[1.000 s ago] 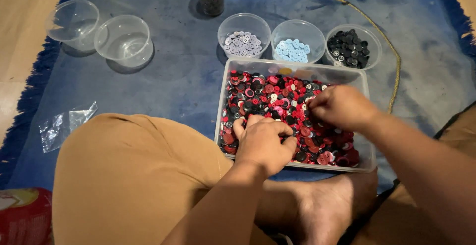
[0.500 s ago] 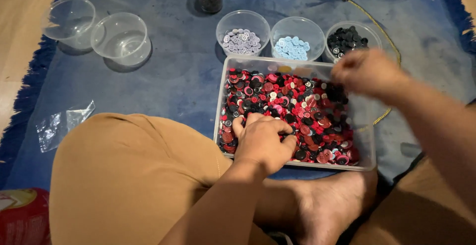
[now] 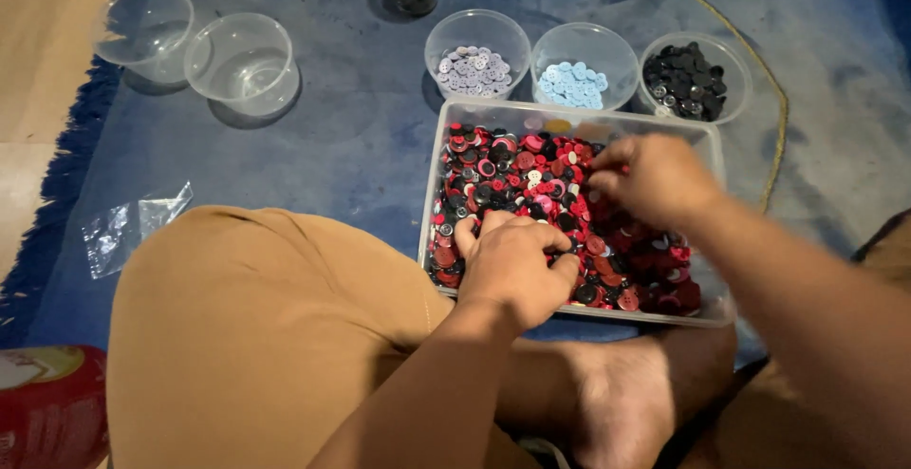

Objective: Sorting a variety of buttons from a large central container into smaller bowls based on color and type.

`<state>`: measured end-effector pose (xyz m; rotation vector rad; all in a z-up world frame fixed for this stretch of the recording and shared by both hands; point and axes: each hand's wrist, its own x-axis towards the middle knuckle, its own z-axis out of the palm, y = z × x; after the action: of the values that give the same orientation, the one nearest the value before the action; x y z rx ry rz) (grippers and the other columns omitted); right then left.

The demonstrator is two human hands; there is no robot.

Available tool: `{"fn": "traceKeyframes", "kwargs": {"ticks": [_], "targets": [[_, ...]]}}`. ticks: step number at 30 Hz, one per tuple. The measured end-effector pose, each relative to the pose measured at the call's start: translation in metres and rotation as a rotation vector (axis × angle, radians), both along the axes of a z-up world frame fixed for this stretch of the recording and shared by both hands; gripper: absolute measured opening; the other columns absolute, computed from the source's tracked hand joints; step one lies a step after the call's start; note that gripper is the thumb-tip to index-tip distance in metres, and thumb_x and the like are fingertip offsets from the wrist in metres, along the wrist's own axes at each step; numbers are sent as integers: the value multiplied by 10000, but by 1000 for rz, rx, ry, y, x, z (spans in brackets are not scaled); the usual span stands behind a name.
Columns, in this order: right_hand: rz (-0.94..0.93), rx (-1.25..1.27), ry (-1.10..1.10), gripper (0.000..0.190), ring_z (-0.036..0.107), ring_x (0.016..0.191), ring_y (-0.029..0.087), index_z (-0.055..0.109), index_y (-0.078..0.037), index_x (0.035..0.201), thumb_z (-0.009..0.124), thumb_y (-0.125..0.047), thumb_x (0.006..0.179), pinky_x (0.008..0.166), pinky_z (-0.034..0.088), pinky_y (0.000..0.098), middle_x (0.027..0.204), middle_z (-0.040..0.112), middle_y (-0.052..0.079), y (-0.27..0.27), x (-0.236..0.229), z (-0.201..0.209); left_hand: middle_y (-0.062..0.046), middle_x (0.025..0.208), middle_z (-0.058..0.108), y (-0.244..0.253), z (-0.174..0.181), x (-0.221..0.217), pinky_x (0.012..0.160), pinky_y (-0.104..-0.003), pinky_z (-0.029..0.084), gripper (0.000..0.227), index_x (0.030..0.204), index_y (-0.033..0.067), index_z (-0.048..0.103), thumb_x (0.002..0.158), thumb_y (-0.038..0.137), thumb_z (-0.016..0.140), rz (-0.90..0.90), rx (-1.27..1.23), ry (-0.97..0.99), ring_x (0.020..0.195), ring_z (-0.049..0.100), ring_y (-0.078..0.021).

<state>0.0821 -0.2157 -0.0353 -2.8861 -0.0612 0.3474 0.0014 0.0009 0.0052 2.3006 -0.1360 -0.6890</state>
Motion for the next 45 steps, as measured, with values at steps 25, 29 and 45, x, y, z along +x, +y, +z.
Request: {"fn": "traceKeyframes", "kwargs": {"ticks": [25,29,45], "targets": [[-455,1109,169,133,702,616,183,782,48,997,750,-9,881,540,602,277,717,743,163,39,-90,6,84,1158,737,-6,-12,-3,1243,-527,38,281,1126,296,738,926,409,576,9,96,-97,1347,479,-137],[-513,1192,197,186,697,622,207,764,98,1030,763,23,860,540,614,296,752,739,205,37,-95,9,100,1121,742,-4,-14,-5,1240,-506,59,250,1099,292,741,917,391,601,31,46,-108,1315,505,-127],[-645,1356,238,214,745,667,250,741,50,1092,692,74,885,568,644,335,794,704,122,26,-93,5,102,1192,724,1,-15,1,1244,-517,42,292,1064,296,754,926,401,520,66,-40,0,1363,470,-139]]}}
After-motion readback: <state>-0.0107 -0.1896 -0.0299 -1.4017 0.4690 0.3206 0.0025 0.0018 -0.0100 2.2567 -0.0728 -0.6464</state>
